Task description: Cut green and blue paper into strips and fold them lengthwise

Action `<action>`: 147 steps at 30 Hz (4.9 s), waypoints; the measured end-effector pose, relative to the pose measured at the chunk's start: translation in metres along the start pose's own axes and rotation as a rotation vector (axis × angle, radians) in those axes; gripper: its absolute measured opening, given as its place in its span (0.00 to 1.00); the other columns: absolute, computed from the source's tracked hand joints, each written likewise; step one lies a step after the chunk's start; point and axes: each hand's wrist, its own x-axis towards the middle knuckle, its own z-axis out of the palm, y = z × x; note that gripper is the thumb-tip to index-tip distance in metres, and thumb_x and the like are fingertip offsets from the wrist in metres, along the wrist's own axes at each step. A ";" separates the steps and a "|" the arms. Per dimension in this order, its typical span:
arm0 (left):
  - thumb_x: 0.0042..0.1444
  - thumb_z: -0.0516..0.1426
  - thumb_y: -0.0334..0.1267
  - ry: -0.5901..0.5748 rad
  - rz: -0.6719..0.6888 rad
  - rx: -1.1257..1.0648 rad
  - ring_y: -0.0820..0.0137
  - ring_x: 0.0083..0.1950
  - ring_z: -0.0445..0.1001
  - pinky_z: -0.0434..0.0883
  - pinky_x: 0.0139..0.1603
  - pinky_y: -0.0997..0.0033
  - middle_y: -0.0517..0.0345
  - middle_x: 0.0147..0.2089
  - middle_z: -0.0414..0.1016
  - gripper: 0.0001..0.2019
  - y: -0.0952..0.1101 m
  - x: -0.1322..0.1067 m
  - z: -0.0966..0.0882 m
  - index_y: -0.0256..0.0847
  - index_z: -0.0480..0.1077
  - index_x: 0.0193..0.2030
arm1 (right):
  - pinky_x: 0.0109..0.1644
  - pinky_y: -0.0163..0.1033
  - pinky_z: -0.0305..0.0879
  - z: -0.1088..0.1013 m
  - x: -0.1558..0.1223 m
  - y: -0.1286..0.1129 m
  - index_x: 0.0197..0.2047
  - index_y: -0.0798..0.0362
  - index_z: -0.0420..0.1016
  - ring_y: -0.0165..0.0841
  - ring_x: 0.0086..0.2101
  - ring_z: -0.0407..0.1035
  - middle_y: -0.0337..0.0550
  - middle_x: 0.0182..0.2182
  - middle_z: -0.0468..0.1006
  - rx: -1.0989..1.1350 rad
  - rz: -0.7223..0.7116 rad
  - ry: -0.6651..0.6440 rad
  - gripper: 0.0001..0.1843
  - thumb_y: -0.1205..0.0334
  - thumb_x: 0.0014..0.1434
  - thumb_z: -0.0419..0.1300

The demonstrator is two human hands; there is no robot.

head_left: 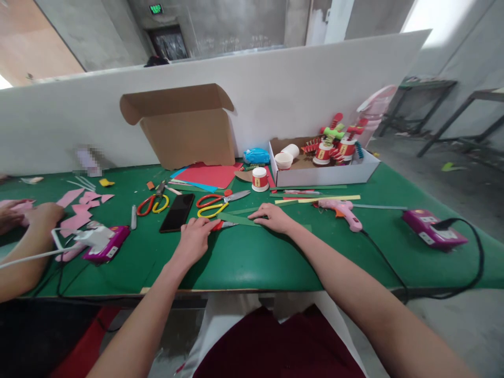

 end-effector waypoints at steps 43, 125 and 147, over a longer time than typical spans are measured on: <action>0.59 0.47 0.26 0.012 0.090 -0.159 0.60 0.51 0.66 0.62 0.45 0.62 0.51 0.50 0.74 0.24 0.005 0.007 0.009 0.49 0.71 0.57 | 0.47 0.39 0.61 0.004 0.000 0.002 0.49 0.46 0.80 0.32 0.37 0.65 0.44 0.36 0.71 -0.082 -0.032 -0.049 0.14 0.66 0.62 0.60; 0.61 0.46 0.25 0.034 0.165 -0.156 0.62 0.46 0.65 0.58 0.40 0.64 0.51 0.48 0.72 0.24 0.040 0.010 0.014 0.49 0.70 0.57 | 0.47 0.41 0.62 -0.038 -0.017 -0.002 0.53 0.46 0.78 0.34 0.39 0.65 0.46 0.38 0.72 -0.103 -0.089 0.017 0.16 0.64 0.64 0.57; 0.60 0.45 0.26 0.053 0.159 -0.147 0.61 0.47 0.62 0.59 0.40 0.63 0.50 0.48 0.72 0.24 0.046 0.008 0.016 0.49 0.71 0.57 | 0.44 0.39 0.59 -0.017 -0.053 0.020 0.52 0.44 0.78 0.33 0.36 0.63 0.44 0.35 0.69 -0.175 0.005 -0.004 0.17 0.64 0.67 0.53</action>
